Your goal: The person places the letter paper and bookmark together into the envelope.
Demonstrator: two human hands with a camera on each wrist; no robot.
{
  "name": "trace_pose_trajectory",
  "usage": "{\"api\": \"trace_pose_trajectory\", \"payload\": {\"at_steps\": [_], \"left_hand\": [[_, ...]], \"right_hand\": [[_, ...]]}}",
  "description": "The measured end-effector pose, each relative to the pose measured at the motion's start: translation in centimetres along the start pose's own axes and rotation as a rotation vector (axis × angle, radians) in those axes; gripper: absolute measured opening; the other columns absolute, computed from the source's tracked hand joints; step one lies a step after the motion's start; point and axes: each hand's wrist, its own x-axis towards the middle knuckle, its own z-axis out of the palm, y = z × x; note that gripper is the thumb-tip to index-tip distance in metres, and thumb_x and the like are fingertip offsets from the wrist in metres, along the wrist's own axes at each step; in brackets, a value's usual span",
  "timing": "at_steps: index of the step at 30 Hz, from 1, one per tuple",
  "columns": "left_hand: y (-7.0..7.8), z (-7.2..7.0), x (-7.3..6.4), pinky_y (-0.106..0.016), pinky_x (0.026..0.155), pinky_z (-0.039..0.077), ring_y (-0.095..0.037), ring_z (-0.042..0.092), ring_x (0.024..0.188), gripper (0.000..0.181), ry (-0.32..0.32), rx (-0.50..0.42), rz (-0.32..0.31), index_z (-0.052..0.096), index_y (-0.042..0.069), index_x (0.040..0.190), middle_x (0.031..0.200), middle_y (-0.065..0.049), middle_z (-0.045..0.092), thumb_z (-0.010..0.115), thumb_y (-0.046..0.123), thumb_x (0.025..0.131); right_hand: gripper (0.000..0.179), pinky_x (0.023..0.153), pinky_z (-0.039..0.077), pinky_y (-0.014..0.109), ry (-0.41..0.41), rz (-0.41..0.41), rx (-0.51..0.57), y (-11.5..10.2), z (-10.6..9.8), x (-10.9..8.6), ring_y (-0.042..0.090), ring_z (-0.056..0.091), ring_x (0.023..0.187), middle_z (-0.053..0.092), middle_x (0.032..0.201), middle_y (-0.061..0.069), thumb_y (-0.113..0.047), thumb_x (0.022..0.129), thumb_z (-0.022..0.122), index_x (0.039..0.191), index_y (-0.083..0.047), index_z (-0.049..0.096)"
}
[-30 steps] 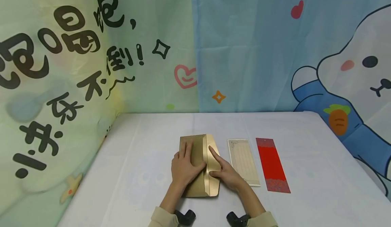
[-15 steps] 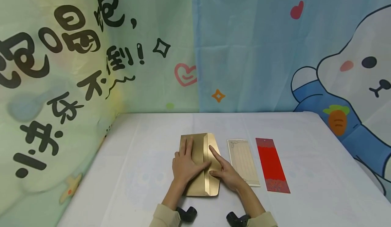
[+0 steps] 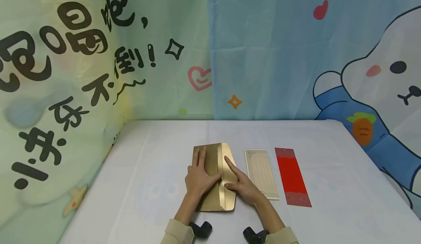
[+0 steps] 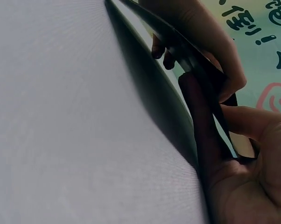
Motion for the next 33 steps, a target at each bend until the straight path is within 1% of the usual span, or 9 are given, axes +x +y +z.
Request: {"api": "trace_pose_trajectory", "payload": {"at_steps": [8, 13, 17, 19, 21, 23, 25, 29, 33], "left_hand": [[-0.3, 0.2, 0.2, -0.036, 0.046, 0.040, -0.033, 0.052, 0.082, 0.095, 0.022, 0.047, -0.002, 0.032, 0.027, 0.144, 0.149, -0.005, 0.026, 0.063, 0.059, 0.059], [-0.4, 0.2, 0.2, -0.035, 0.045, 0.039, -0.034, 0.052, 0.080, 0.094, 0.026, 0.040, 0.003, 0.034, 0.026, 0.143, 0.148, -0.005, 0.027, 0.063, 0.059, 0.060], [-0.4, 0.3, 0.0, -0.035, 0.045, 0.038, -0.033, 0.051, 0.080, 0.093, 0.023, 0.046, -0.010, 0.036, 0.027, 0.143, 0.149, -0.004, 0.026, 0.063, 0.059, 0.060], [-0.4, 0.3, 0.0, -0.035, 0.045, 0.037, -0.032, 0.050, 0.081, 0.093, 0.023, 0.053, -0.017, 0.036, 0.028, 0.142, 0.149, -0.003, 0.025, 0.062, 0.059, 0.059], [-0.4, 0.4, -0.1, -0.035, 0.045, 0.037, -0.032, 0.050, 0.080, 0.092, 0.027, 0.056, -0.021, 0.036, 0.029, 0.142, 0.149, -0.002, 0.024, 0.062, 0.058, 0.059], [-0.4, 0.4, -0.1, -0.034, 0.045, 0.036, -0.031, 0.049, 0.080, 0.092, 0.031, 0.060, -0.020, 0.036, 0.029, 0.142, 0.149, -0.003, 0.024, 0.062, 0.058, 0.059], [-0.5, 0.4, -0.1, -0.034, 0.044, 0.036, -0.031, 0.049, 0.079, 0.091, 0.034, 0.062, -0.019, 0.037, 0.029, 0.142, 0.149, -0.003, 0.024, 0.062, 0.058, 0.059], [-0.6, 0.5, -0.2, -0.033, 0.044, 0.035, -0.030, 0.049, 0.078, 0.090, 0.034, 0.070, -0.023, 0.036, 0.030, 0.142, 0.150, -0.003, 0.022, 0.061, 0.058, 0.060], [-0.5, 0.4, -0.2, -0.033, 0.044, 0.035, -0.030, 0.048, 0.077, 0.089, 0.039, 0.066, -0.020, 0.037, 0.029, 0.142, 0.150, -0.003, 0.022, 0.061, 0.058, 0.061]], "right_hand": [[0.089, 0.102, 0.028, 0.030, 0.035, 0.061, -0.084, -0.6, 0.4, 0.2, 0.025, 0.021, 0.135, 0.011, 0.153, 0.008, 0.000, 0.080, 0.065, 0.149, -0.023, 0.015], [0.087, 0.101, 0.030, 0.034, 0.112, 0.047, -0.155, -1.0, 0.5, 0.0, 0.029, 0.025, 0.133, 0.012, 0.152, 0.011, 0.002, 0.079, 0.066, 0.149, -0.018, 0.018], [0.074, 0.089, 0.045, 0.035, 0.313, -0.001, -0.357, -1.5, -0.1, -0.8, 0.033, 0.047, 0.120, 0.034, 0.143, 0.017, 0.004, 0.081, 0.062, 0.145, -0.014, 0.030], [0.065, 0.086, 0.046, 0.038, 0.454, -0.045, -0.531, -1.7, -1.1, -1.2, 0.033, 0.052, 0.113, 0.043, 0.136, 0.019, 0.006, 0.081, 0.060, 0.140, -0.011, 0.039], [0.056, 0.090, 0.043, 0.044, 0.595, -0.057, -0.727, -1.8, -2.3, -1.7, 0.034, 0.050, 0.113, 0.047, 0.132, 0.019, 0.004, 0.081, 0.059, 0.135, -0.008, 0.047], [0.050, 0.095, 0.036, 0.051, 0.678, -0.033, -0.877, -1.7, -3.4, -2.1, 0.037, 0.043, 0.120, 0.042, 0.136, 0.021, -0.001, 0.082, 0.060, 0.131, -0.003, 0.050], [0.051, 0.098, 0.029, 0.057, 0.697, 0.057, -0.994, -1.5, -4.2, -2.6, 0.042, 0.031, 0.126, 0.035, 0.139, 0.026, -0.009, 0.082, 0.062, 0.130, 0.002, 0.049], [0.061, 0.101, 0.018, 0.060, 0.620, 0.251, -1.113, -0.8, -4.7, -3.2, 0.048, 0.012, 0.132, 0.018, 0.143, 0.034, -0.024, 0.085, 0.060, 0.135, 0.005, 0.040], [0.062, 0.104, 0.011, 0.058, 0.605, 0.262, -1.158, -0.3, -4.6, -3.1, 0.049, 0.010, 0.132, 0.016, 0.143, 0.035, -0.027, 0.087, 0.058, 0.137, 0.004, 0.039]]}}
